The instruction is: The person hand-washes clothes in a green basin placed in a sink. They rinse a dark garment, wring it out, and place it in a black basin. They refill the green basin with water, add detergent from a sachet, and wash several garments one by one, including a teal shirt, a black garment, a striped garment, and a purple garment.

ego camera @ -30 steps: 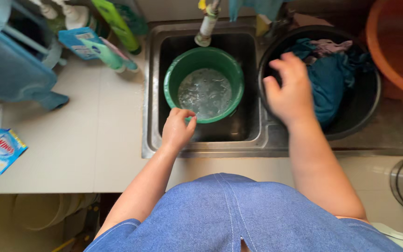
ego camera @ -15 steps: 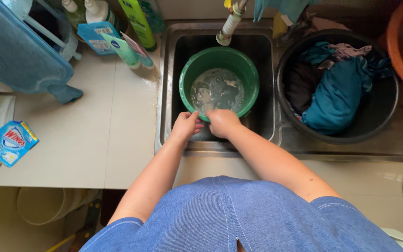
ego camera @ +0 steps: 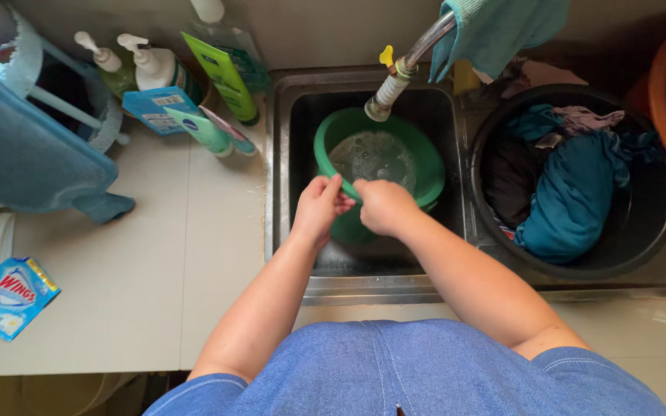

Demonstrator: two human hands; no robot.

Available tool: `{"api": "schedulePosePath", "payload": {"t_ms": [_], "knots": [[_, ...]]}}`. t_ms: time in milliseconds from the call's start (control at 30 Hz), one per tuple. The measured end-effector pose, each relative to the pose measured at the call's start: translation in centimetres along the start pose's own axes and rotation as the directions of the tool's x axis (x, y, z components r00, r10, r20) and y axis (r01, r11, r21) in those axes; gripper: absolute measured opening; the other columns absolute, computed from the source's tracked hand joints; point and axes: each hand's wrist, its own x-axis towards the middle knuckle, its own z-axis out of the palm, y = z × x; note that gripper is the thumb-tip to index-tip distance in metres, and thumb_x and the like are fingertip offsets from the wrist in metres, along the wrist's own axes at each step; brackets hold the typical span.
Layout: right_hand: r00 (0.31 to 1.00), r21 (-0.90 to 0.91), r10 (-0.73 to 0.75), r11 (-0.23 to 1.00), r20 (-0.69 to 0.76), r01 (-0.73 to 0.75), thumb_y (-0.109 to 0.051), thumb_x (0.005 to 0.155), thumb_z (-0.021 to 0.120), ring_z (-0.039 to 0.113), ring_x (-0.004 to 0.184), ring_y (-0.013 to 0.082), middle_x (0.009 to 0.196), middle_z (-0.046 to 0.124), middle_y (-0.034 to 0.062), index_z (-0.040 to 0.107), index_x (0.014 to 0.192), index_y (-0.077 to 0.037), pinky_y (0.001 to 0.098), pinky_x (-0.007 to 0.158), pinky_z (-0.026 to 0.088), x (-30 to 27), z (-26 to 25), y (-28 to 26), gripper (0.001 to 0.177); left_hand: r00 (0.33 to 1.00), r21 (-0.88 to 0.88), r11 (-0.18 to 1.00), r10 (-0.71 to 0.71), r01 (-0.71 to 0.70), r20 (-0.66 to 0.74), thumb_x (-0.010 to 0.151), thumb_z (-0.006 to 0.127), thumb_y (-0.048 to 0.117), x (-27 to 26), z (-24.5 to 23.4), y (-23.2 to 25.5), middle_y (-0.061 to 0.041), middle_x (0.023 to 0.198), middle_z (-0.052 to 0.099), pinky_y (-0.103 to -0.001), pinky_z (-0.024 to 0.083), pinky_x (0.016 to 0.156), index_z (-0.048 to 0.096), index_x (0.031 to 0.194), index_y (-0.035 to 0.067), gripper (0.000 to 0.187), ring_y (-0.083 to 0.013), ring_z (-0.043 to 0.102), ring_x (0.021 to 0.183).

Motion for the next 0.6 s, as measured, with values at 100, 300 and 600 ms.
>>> {"api": "schedulePosePath", "payload": {"t_ms": [100, 300, 600], "knots": [[0.998, 0.033, 0.016, 0.999, -0.062, -0.014, -0.003, 0.079, 0.057, 0.067, 0.091, 0.0454, 0.092, 0.071, 0.0239, 0.066, 0.097, -0.006, 0.0545, 0.079, 0.053, 0.8, -1.7, 0.8, 0.020, 1.000, 0.056, 0.998, 0.003, -0.005, 0.022, 0.103, 0.060, 0.028, 1.3, 2.1, 1.8, -0.005, 0.082, 0.064, -0.028, 0.054, 0.067, 0.057, 0.095, 0.005, 0.025, -0.0161, 0.068, 0.074], [0.995, 0.240, 0.032, 0.971, -0.097, -0.008, -0.001, 0.076, 0.055, 0.067, 0.091, 0.0425, 0.092, 0.071, 0.0225, 0.067, 0.096, -0.003, 0.0495, 0.075, 0.052, 1.1, -2.6, 3.1, 0.023, 0.991, 0.071, 0.996, 0.046, -0.055, 0.123, 0.096, 0.068, 0.015, 1.4, 4.3, 3.5, -0.008, 0.088, 0.069, -0.027, 0.058, 0.073, 0.056, 0.096, 0.003, 0.017, -0.0158, 0.071, 0.080], [0.988, 0.513, 0.115, 0.857, -0.101, -0.047, -0.001, 0.076, 0.053, 0.066, 0.069, 0.0217, 0.073, 0.069, 0.0133, 0.069, 0.088, -0.003, 0.0370, 0.063, 0.050, 1.2, -1.8, 5.1, 0.020, 0.990, 0.099, 0.992, 0.069, -0.081, 0.122, 0.092, 0.071, 0.007, 1.2, 6.7, 4.3, -0.011, 0.086, 0.071, -0.027, 0.060, 0.072, 0.058, 0.097, -0.001, 0.016, -0.0171, 0.074, 0.078]]}}
